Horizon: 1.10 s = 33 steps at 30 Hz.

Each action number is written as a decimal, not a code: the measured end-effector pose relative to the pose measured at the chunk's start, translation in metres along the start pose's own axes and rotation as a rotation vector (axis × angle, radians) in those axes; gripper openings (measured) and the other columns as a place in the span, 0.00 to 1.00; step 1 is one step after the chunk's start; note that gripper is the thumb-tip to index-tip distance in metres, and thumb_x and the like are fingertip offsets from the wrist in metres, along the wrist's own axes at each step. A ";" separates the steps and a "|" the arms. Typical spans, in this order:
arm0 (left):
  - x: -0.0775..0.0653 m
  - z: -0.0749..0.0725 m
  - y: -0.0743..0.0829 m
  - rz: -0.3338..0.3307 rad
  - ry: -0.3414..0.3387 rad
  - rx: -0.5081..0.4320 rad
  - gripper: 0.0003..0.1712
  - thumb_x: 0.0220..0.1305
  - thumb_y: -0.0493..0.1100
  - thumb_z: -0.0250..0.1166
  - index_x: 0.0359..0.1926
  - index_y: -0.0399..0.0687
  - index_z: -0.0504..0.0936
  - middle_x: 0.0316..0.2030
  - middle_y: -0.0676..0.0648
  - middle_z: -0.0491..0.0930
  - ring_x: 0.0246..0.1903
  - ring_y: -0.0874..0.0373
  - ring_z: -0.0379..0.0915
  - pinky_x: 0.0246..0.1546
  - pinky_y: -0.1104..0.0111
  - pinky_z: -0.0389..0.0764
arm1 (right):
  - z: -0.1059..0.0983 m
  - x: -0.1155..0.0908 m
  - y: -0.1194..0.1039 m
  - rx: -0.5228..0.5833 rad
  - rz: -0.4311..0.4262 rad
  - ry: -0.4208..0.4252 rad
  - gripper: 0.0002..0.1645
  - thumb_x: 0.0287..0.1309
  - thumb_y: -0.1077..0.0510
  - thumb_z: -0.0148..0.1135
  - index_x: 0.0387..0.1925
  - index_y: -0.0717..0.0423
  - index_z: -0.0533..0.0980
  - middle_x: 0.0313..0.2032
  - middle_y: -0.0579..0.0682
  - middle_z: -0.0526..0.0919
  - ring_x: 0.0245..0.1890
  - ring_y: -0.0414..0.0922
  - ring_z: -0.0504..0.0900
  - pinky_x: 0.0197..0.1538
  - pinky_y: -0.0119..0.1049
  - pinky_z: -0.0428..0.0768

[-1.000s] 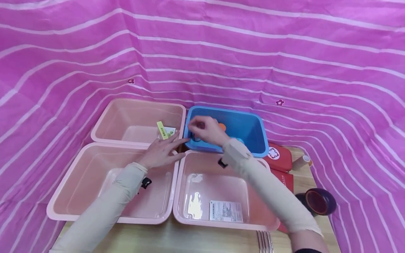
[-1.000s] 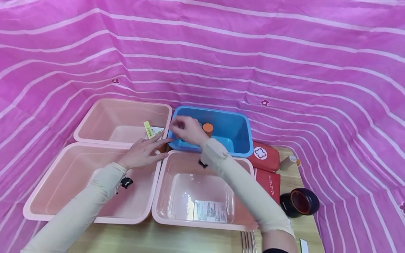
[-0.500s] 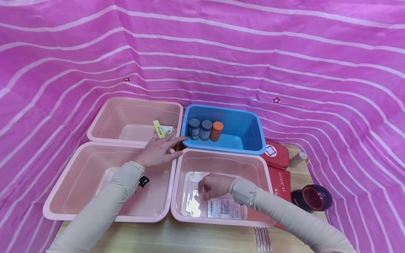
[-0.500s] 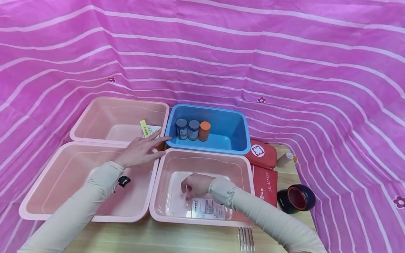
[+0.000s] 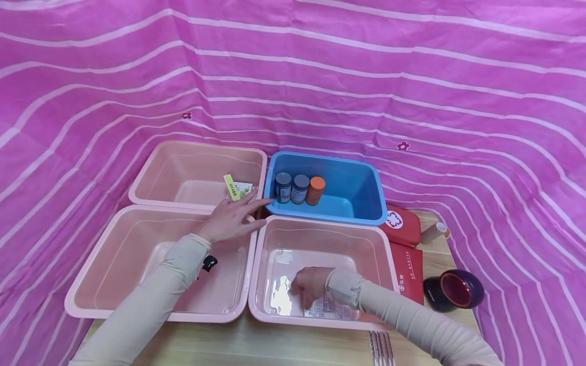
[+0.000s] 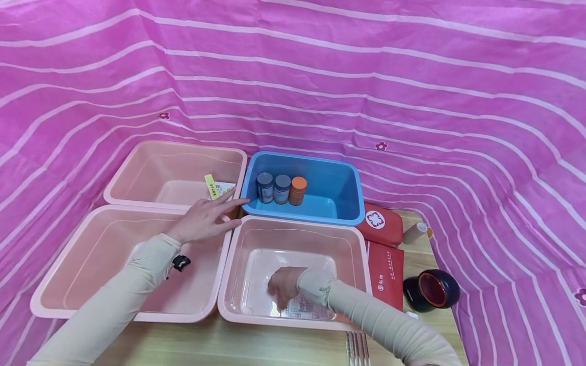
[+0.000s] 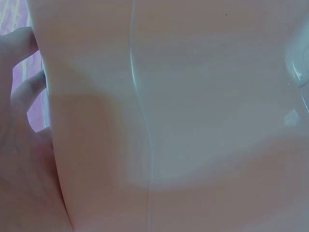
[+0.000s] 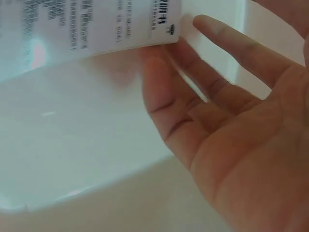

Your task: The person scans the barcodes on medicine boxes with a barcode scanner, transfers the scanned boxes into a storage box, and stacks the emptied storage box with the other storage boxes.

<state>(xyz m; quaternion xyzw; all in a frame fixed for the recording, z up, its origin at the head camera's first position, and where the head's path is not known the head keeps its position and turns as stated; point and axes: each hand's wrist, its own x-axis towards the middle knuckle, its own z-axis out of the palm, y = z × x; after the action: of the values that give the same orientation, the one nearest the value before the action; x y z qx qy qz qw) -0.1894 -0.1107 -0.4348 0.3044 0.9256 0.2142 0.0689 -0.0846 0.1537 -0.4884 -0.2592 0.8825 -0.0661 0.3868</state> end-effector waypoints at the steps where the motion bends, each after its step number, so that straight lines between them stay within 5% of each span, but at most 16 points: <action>1: 0.000 0.000 0.000 -0.001 -0.002 0.000 0.38 0.70 0.68 0.58 0.78 0.73 0.62 0.81 0.41 0.49 0.75 0.37 0.59 0.71 0.33 0.56 | 0.001 -0.001 0.000 -0.016 0.005 -0.004 0.26 0.43 0.57 0.83 0.47 0.38 0.86 0.43 0.34 0.84 0.48 0.35 0.80 0.61 0.35 0.78; 9: 0.001 0.001 0.002 -0.017 -0.015 -0.031 0.38 0.70 0.67 0.59 0.78 0.75 0.62 0.82 0.42 0.47 0.77 0.37 0.54 0.73 0.32 0.48 | -0.001 -0.011 0.003 0.080 0.127 -0.010 0.21 0.43 0.66 0.79 0.34 0.37 0.82 0.32 0.36 0.78 0.37 0.36 0.76 0.51 0.35 0.79; 14: 0.000 0.000 0.003 -0.011 -0.010 -0.028 0.38 0.70 0.67 0.59 0.78 0.74 0.62 0.82 0.42 0.47 0.78 0.38 0.53 0.74 0.32 0.45 | -0.006 -0.016 0.005 0.065 0.084 0.011 0.18 0.44 0.67 0.78 0.30 0.40 0.83 0.30 0.36 0.79 0.33 0.35 0.76 0.45 0.31 0.77; 21: 0.001 -0.001 0.001 0.001 0.002 -0.009 0.38 0.70 0.67 0.59 0.78 0.72 0.62 0.82 0.41 0.48 0.77 0.37 0.54 0.73 0.31 0.47 | -0.029 -0.032 0.006 0.340 0.194 0.065 0.18 0.49 0.59 0.80 0.38 0.34 0.84 0.35 0.38 0.83 0.37 0.39 0.83 0.52 0.45 0.83; 28: 0.000 0.000 0.000 0.009 0.009 0.009 0.39 0.70 0.66 0.59 0.78 0.71 0.62 0.81 0.40 0.49 0.76 0.36 0.57 0.71 0.32 0.53 | -0.056 -0.036 0.014 0.203 0.021 0.162 0.14 0.49 0.53 0.82 0.40 0.36 0.89 0.37 0.33 0.84 0.42 0.39 0.80 0.59 0.48 0.81; 33: 0.000 0.000 0.001 0.008 0.006 -0.004 0.38 0.70 0.66 0.60 0.78 0.72 0.63 0.81 0.41 0.49 0.75 0.37 0.60 0.71 0.33 0.56 | -0.070 -0.045 0.017 0.182 -0.088 0.208 0.15 0.52 0.54 0.80 0.43 0.43 0.89 0.36 0.35 0.87 0.37 0.38 0.82 0.50 0.39 0.83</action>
<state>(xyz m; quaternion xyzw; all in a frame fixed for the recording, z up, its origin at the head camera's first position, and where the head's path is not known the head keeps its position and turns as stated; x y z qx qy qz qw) -0.1886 -0.1103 -0.4340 0.3073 0.9241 0.2173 0.0659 -0.1161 0.1852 -0.4162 -0.2531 0.8961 -0.1891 0.3117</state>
